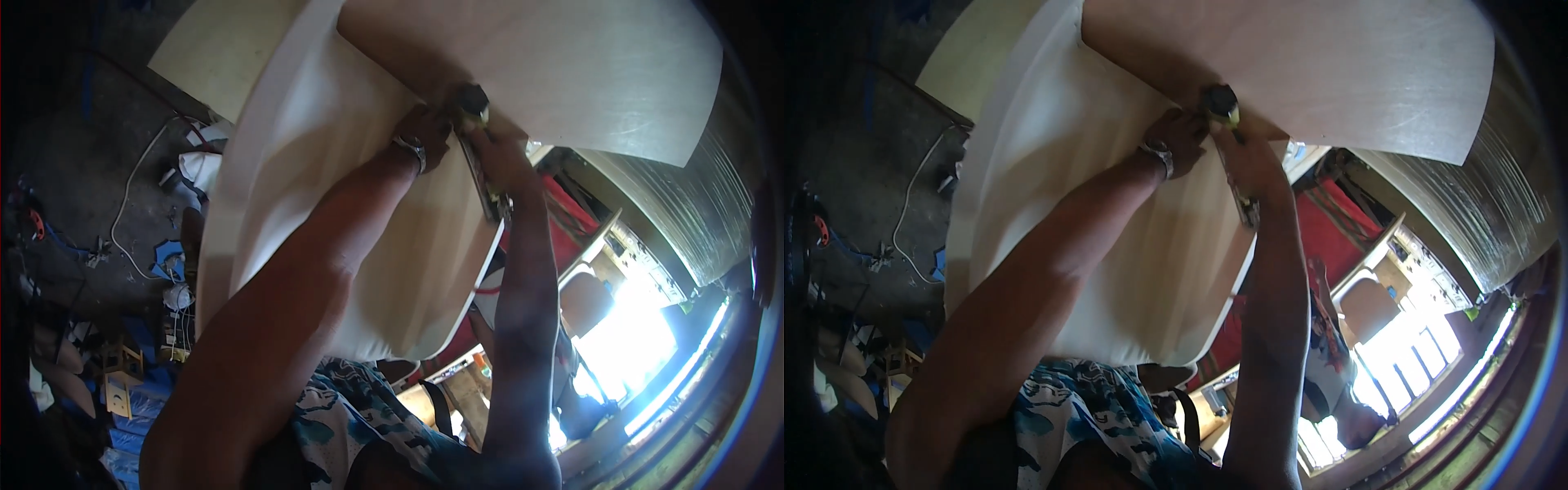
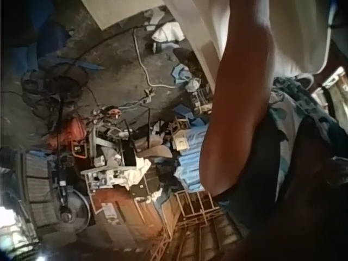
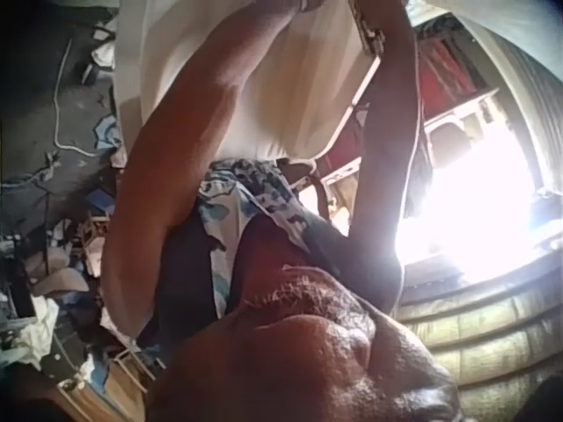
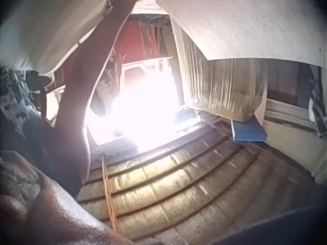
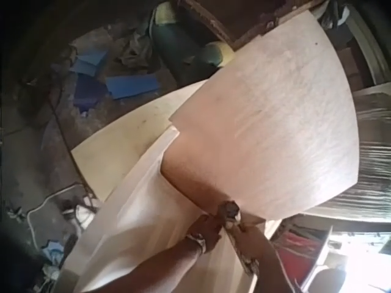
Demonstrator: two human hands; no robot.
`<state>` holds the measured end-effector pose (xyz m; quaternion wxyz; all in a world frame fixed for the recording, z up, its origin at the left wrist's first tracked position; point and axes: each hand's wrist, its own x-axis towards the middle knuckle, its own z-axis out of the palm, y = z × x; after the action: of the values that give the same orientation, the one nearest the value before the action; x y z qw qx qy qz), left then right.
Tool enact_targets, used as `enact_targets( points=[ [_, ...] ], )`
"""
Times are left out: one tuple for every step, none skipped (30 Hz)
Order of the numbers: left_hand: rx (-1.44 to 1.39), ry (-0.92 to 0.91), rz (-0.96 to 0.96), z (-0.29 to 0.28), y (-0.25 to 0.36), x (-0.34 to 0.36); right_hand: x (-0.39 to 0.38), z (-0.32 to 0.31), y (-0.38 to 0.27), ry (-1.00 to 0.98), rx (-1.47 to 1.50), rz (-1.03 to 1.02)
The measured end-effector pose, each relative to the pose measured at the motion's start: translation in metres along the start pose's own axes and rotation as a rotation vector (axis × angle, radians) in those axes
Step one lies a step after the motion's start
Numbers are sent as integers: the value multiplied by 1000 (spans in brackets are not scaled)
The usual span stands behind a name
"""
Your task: The recorder is stapling white upholstery fabric onto a wooden furniture frame using a pneumatic stapler.
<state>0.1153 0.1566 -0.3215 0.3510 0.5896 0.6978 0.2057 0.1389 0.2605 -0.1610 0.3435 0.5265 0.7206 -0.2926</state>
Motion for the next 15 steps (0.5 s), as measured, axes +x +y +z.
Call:
enact_targets(
  points=[
    [-16,2,32,-8,12,5,-2,-7,36,76,-151,-214],
    [5,1,25,-6,10,4,-13,-3,30,60,124,-25],
    [-21,38,22,-3,8,2,-27,-2,24,37,401,167],
    [-35,64,5,1,-2,-5,-46,1,10,55,535,168],
    [-11,59,8,-4,-3,-5,-55,0,23,51,655,123],
    [-4,14,21,-9,-7,-4,-62,-1,38,45,780,78],
    [-1,-33,54,-13,-3,3,-78,-8,45,46,864,2],
    [77,-164,12,-21,-15,3,-82,-9,49,-16,924,-47],
    [159,-294,-36,-33,-30,7,-84,-10,51,-79,986,-101],
    [246,-243,-147,-43,-60,5,-86,-13,36,-142,1029,-159],
    [347,-400,-46,-68,-39,15,-91,-18,53,-108,1100,-110],
    [478,-553,6,-124,-33,14,-88,-13,57,-117,1177,-101],
    [500,-551,-89,-161,-40,1,-84,-2,52,-136,1291,-102],
    [513,-534,-173,-188,-46,-8,-79,5,54,-155,1369,-130],
    [532,-318,-82,-220,-66,-35,-67,15,49,-240,1491,-144]
  ],
)
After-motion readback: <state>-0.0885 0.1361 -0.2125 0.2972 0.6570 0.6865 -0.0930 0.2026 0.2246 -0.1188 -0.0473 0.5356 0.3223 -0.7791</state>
